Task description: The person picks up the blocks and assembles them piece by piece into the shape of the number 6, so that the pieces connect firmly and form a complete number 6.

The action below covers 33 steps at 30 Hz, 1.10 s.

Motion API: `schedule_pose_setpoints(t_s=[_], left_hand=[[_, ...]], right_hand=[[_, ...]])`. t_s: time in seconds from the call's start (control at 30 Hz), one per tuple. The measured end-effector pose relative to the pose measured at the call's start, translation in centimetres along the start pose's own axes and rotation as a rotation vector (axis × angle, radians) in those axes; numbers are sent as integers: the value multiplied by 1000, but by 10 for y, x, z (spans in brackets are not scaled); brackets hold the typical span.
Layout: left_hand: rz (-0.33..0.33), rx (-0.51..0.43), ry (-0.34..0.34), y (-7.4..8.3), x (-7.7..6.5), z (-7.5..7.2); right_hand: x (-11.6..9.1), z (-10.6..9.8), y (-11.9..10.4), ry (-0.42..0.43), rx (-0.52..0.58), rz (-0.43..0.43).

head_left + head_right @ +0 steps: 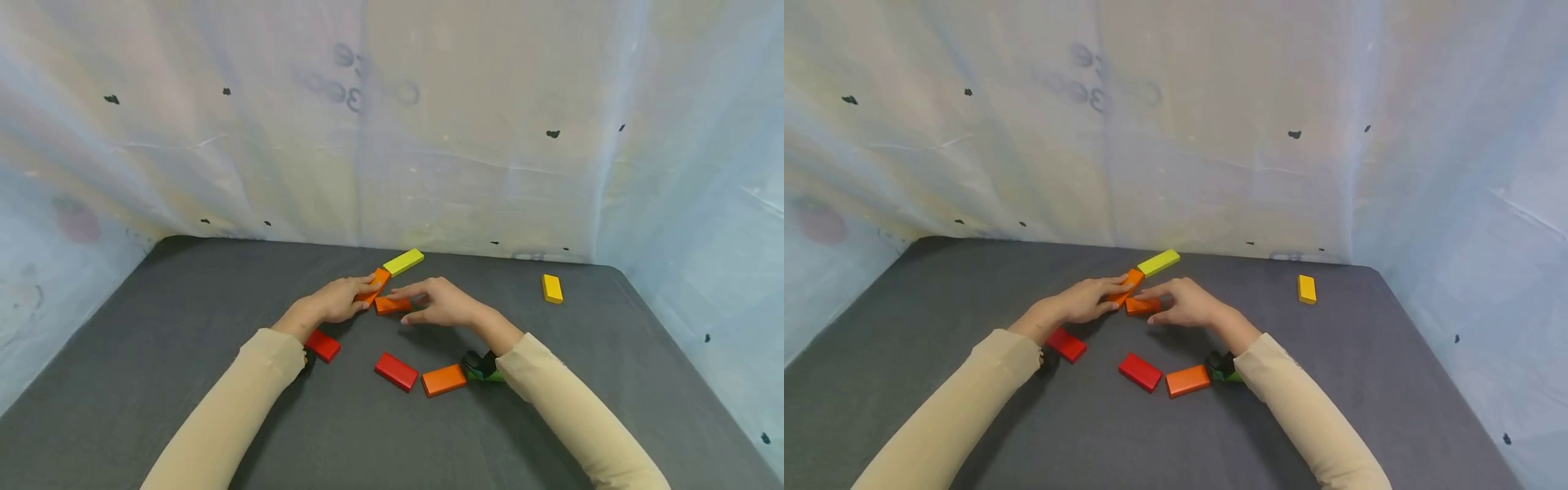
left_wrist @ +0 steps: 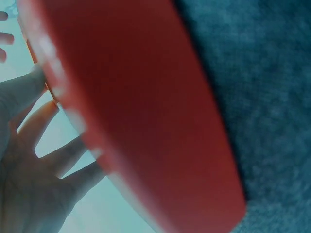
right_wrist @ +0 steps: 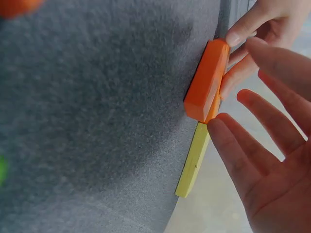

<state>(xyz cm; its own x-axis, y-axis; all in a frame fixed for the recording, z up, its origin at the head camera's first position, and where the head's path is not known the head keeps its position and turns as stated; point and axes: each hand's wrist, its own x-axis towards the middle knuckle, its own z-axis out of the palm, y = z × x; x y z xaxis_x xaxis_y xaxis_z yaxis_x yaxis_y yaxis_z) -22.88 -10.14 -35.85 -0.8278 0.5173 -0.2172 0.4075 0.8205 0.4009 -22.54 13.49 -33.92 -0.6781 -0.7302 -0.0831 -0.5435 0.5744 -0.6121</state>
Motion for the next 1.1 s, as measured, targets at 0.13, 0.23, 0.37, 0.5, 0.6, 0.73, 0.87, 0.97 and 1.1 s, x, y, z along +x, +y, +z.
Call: schedule_pose_setpoints(t_s=[0.13, 0.23, 0.37, 0.5, 0.6, 0.73, 0.87, 0.97, 1.1], left_hand=[[-3, -6, 1, 0, 0, 0], [-4, -12, -2, 0, 0, 0], [2, -8, -6, 0, 1, -1], [3, -6, -6, 0, 1, -2], [6, 0, -6, 0, 1, -2], [9, 3, -3, 0, 0, -1], [6, 2, -1, 0, 0, -1], [5, 1, -2, 0, 0, -1], [8, 0, -3, 0, 0, -1]], right_hand=[[-9, 2, -2, 13, 21, -41], [-17, 5, -5, 21, 34, -69], [-26, 9, -9, 21, 49, -91], [-32, 14, -11, 14, 66, -90], [-35, 17, -11, 17, 59, -89], [-38, 22, -12, 5, 63, -106], [-41, 27, -14, -27, 82, -128], [-42, 30, -15, -39, 87, -143], [-43, 33, -15, -46, 97, -147]])
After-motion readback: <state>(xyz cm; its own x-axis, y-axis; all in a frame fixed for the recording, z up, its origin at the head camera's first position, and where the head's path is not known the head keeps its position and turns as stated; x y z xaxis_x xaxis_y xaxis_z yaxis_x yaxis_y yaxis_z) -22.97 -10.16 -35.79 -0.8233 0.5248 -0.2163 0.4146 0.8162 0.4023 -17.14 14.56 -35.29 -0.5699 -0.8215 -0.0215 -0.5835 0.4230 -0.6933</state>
